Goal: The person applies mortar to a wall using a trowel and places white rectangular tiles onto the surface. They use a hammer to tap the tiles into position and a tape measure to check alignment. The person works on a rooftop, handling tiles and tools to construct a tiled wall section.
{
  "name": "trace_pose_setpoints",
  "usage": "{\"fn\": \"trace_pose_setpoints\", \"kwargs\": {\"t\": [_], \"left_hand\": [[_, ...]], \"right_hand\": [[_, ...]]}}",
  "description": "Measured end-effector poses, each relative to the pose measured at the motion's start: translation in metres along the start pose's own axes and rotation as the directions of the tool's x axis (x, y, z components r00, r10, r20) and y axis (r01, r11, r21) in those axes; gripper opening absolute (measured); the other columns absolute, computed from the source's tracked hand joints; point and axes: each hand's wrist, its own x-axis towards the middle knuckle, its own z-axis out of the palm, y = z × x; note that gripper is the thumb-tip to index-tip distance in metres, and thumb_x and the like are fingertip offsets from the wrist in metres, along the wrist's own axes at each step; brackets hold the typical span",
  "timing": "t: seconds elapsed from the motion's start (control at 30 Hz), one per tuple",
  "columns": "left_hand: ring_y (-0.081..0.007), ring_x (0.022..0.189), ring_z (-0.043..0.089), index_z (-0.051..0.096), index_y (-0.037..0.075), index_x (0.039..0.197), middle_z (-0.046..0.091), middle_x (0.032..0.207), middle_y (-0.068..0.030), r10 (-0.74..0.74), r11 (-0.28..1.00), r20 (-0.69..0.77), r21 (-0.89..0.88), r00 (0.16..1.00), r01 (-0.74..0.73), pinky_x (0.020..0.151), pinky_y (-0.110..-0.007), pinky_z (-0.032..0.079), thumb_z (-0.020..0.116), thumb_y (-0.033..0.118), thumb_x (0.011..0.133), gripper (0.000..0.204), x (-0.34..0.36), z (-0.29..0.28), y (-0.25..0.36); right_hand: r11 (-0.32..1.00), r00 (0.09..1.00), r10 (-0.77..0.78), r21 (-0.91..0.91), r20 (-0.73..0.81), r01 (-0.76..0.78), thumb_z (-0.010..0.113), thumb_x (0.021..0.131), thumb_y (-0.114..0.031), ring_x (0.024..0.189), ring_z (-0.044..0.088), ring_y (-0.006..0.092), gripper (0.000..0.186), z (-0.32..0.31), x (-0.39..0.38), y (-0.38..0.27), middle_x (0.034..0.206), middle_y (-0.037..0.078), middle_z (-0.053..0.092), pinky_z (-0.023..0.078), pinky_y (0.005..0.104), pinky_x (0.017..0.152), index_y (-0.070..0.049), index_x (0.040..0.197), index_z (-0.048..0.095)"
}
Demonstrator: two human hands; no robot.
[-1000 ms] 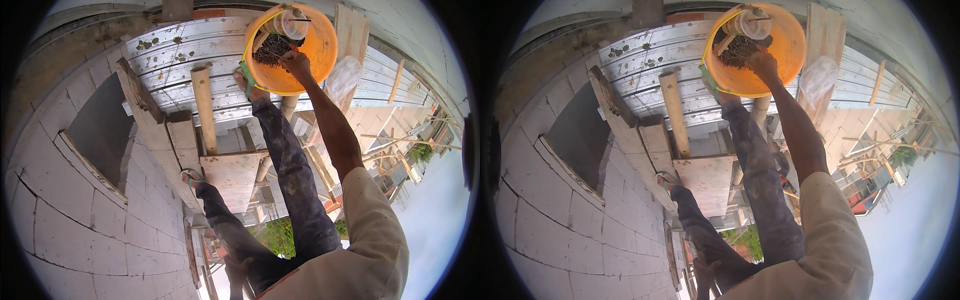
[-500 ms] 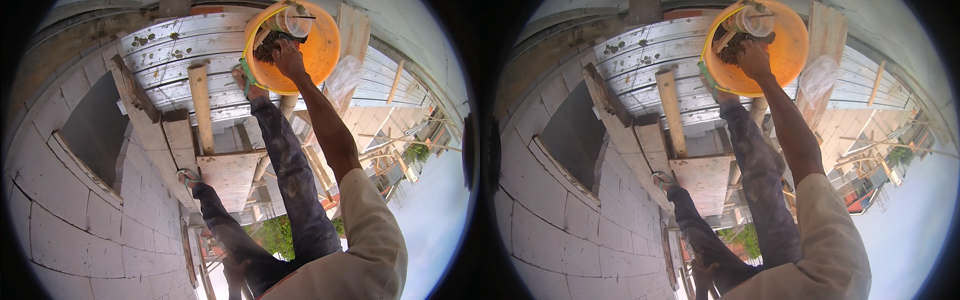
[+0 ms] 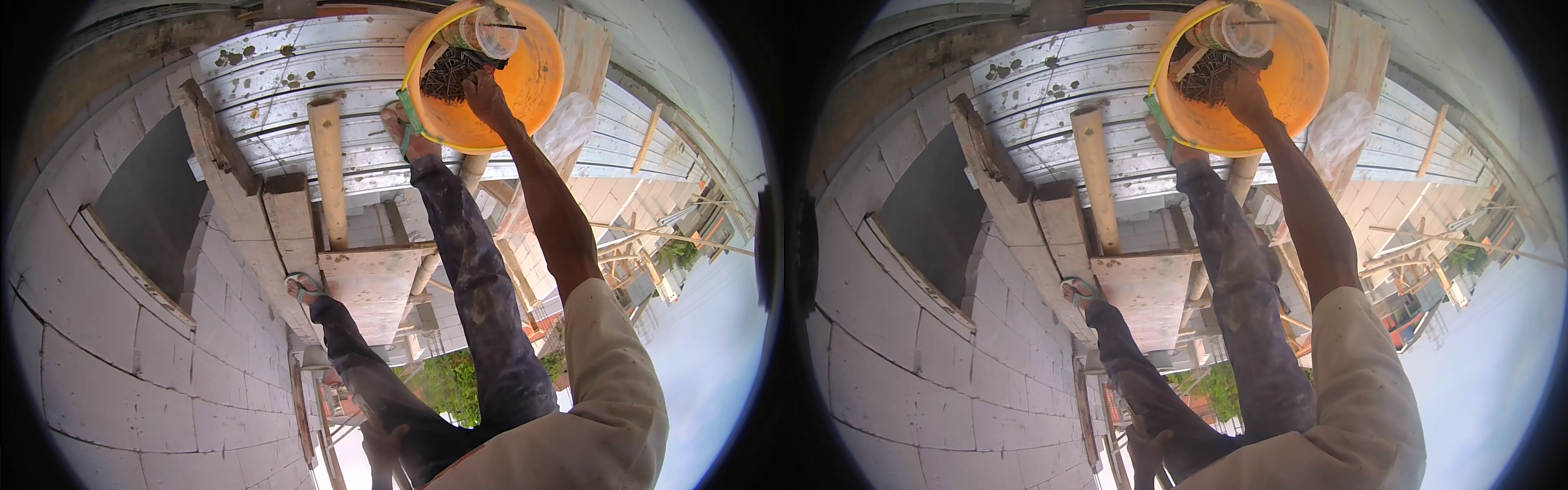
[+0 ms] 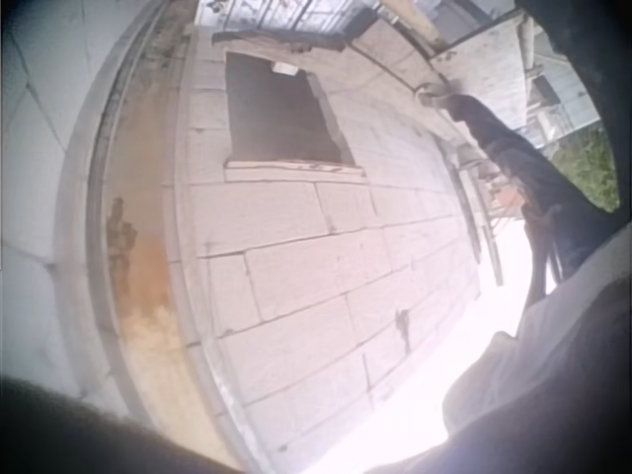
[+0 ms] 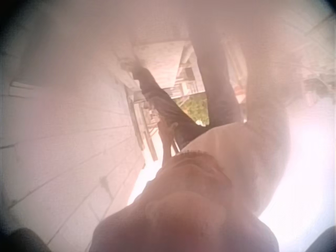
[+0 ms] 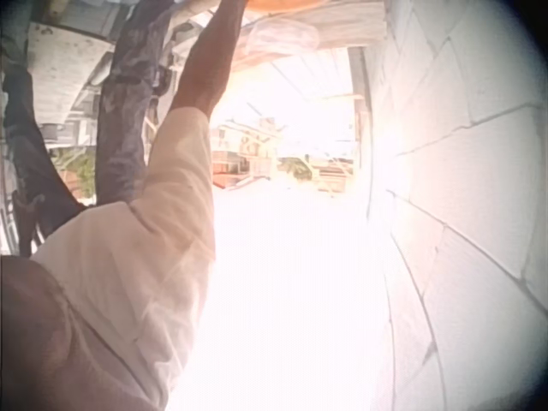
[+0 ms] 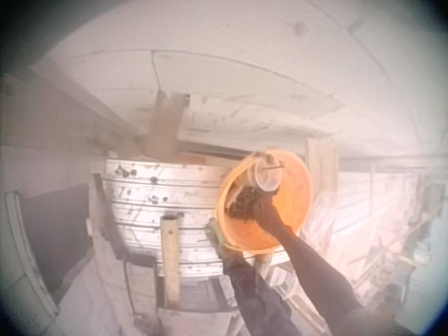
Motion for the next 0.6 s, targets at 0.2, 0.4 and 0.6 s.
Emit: {"fn": "trace_pose_setpoints", "kwargs": {"t": [0.2,0.4,0.6], "left_hand": [[-0.0326,0.101,0.065,0.049,-0.002,0.129,0.065,0.111,-0.0168,0.007,1.0,0.005,-0.021,1.0,-0.007,0.088,-0.046,0.054,0.098,0.035,0.061,0.091,0.001,0.006,-0.004],[-0.034,0.099,0.066,0.049,-0.002,0.129,0.065,0.11,-0.0171,0.023,1.0,-0.005,0.008,1.0,-0.023,0.086,-0.046,0.054,0.098,0.035,0.061,0.092,0.001,0.007,-0.002],[-0.0367,0.099,0.065,0.048,-0.003,0.127,0.064,0.109,-0.0193,0.057,0.998,-0.009,0.002,0.998,-0.057,0.085,-0.047,0.054,0.098,0.04,0.06,0.094,0.003,0.004,-0.004]], "right_hand": [[0.985,0.978,0.173,-0.042,0.118,-0.169,0.077,0.087,-0.034,0.086,0.07,0.0402,0.035,-0.008,0.001,-0.068,0.087,0.02,0.071,0.054,0.0479,0.078,-0.001,0.093,0.066],[0.976,0.972,0.186,-0.09,-0.144,-0.2,0.08,0.082,-0.035,0.087,0.072,0.038,0.035,0.034,0.001,-0.055,0.086,0.02,0.074,0.055,0.0469,0.078,-0.002,0.092,0.071],[0.967,0.961,0.246,0.027,0.126,-0.252,0.077,0.087,-0.032,0.073,0.07,0.0291,0.03,0.01,0.011,-0.045,0.079,0.013,0.072,0.054,0.0409,0.071,-0.003,0.093,0.071]]}}
